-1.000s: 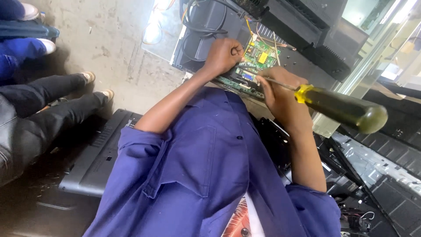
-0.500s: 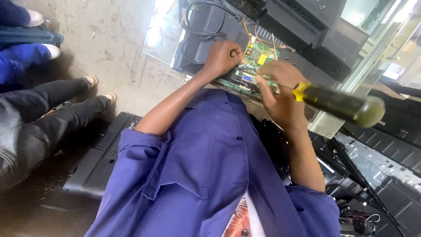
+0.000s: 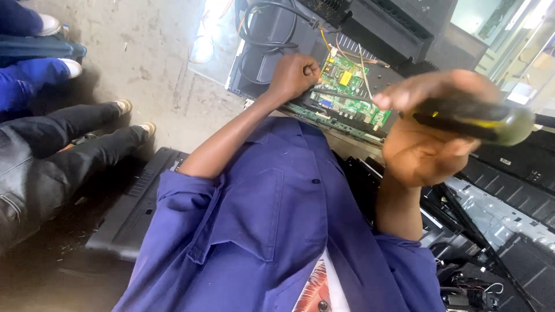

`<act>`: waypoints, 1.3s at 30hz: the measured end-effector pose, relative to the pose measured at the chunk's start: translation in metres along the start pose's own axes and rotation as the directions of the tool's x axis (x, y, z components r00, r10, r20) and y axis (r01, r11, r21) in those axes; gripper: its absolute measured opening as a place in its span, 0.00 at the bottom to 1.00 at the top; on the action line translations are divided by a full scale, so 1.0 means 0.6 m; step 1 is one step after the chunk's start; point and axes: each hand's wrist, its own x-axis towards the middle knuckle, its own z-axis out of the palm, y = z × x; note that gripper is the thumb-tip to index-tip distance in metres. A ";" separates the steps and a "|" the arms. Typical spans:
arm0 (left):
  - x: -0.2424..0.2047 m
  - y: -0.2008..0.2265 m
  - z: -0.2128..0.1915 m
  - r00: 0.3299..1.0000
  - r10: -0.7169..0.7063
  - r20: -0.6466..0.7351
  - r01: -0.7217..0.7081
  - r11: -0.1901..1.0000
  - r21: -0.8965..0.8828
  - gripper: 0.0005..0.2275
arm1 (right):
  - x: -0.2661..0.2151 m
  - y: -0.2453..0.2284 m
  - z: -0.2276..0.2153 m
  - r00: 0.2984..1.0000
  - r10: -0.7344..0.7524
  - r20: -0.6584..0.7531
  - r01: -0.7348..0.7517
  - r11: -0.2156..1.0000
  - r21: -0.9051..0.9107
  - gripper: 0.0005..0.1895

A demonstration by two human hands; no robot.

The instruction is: Repairing a television by working on the internal circuitry and then reassembling the back casing.

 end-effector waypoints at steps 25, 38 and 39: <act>0.000 0.000 0.000 1.000 0.017 -0.019 -0.018 0.999 -0.028 0.07 | 0.047 -0.053 0.037 0.829 -0.390 0.401 0.424 0.906 0.005 0.21; 0.000 -0.002 0.002 0.999 0.029 -0.018 -0.029 1.000 -0.003 0.07 | 0.030 -0.047 0.043 0.904 -0.382 0.192 0.399 0.915 -0.059 0.20; 0.000 -0.002 0.002 0.999 0.032 -0.014 -0.032 0.999 -0.003 0.07 | 0.044 -0.050 0.039 0.904 -0.385 0.189 0.402 0.914 -0.062 0.20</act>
